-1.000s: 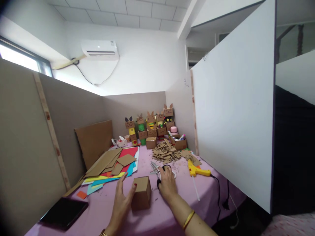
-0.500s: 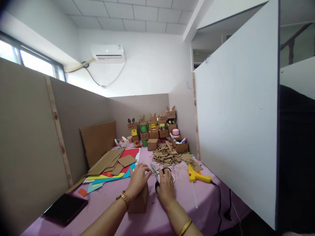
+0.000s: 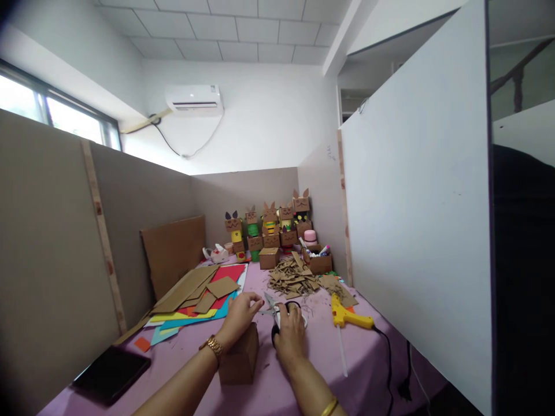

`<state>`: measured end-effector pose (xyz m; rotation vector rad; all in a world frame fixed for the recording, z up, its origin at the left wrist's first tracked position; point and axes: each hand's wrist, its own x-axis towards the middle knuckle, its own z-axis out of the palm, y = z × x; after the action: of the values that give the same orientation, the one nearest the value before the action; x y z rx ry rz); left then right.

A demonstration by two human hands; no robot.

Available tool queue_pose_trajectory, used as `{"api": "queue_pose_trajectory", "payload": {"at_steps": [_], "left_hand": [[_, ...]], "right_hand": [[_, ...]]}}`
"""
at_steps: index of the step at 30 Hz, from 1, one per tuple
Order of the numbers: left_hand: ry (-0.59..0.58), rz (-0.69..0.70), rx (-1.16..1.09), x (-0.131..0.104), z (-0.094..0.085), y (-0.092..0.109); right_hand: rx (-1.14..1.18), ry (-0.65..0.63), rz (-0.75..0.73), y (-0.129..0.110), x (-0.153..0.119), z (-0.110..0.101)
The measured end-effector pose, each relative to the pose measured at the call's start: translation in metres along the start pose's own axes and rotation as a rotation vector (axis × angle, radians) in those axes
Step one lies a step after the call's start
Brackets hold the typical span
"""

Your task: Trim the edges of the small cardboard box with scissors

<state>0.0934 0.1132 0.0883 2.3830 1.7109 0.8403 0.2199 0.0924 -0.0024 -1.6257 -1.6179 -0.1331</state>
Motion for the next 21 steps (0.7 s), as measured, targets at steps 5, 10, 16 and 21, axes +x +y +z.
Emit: {"api": "queue_pose_trajectory", "payload": {"at_steps": [5,10,16,21], "left_hand": [[0.063,-0.065,-0.132,0.001,-0.007,-0.017],[0.109,-0.071,-0.294,-0.002,-0.007,-0.030],[-0.006,0.047,-0.472,0.001,-0.003,-0.020],[-0.017,0.064,-0.492,0.000,-0.008,-0.011]], "right_hand": [[-0.006,0.021,0.034,0.003,0.003,0.005],[-0.009,0.042,0.024,0.005,0.003,0.010],[0.008,0.102,0.041,0.009,0.003,0.014],[0.066,0.147,0.058,0.011,0.005,0.017]]}}
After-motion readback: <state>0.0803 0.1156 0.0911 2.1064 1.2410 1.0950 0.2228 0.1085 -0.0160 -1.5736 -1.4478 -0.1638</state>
